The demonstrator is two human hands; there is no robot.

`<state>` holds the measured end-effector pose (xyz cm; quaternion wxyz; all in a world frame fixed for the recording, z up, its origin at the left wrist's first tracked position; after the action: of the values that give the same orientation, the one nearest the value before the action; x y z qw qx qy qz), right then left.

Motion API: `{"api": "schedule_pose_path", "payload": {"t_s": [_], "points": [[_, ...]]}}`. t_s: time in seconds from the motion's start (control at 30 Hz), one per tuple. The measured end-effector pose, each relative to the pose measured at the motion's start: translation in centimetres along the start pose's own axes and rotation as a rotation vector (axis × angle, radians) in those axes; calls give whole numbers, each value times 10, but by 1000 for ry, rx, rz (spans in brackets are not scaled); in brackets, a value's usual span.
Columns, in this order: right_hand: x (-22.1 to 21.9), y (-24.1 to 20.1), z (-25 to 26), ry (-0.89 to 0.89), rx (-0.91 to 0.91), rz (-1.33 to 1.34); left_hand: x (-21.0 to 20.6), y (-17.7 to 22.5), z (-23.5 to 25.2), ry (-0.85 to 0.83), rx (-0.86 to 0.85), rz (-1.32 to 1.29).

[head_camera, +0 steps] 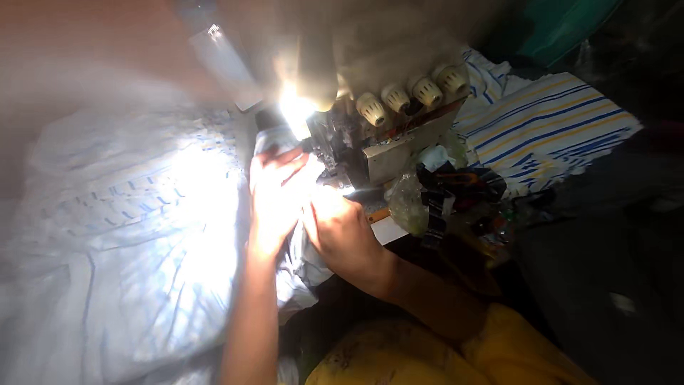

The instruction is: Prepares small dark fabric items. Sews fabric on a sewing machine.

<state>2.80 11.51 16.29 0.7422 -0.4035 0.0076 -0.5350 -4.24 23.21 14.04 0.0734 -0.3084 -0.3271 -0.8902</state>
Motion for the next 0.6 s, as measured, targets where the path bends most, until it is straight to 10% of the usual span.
{"api": "schedule_pose_path", "payload": {"t_s": [0.23,0.43,0.6], "points": [[21,37,-22,-95,-155,-49,31,46,-84,404,198,120],[83,96,-15,26,-396,-262,-36,92,-138,210,-65,-6],[113,98,-34,-96,-653,742,-61,108,-144,84,-148,45]]}}
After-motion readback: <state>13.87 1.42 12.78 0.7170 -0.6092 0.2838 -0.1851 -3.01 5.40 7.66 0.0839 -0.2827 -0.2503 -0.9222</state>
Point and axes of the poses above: each hand's wrist, its own z-axis towards the middle knuckle, its own x-axis out of the back of the hand, y = z × x, the point moved 6 cm from there along z, towards the middle knuckle, and after that the axes turned 9 degrees about y, right-handed, at the moved point
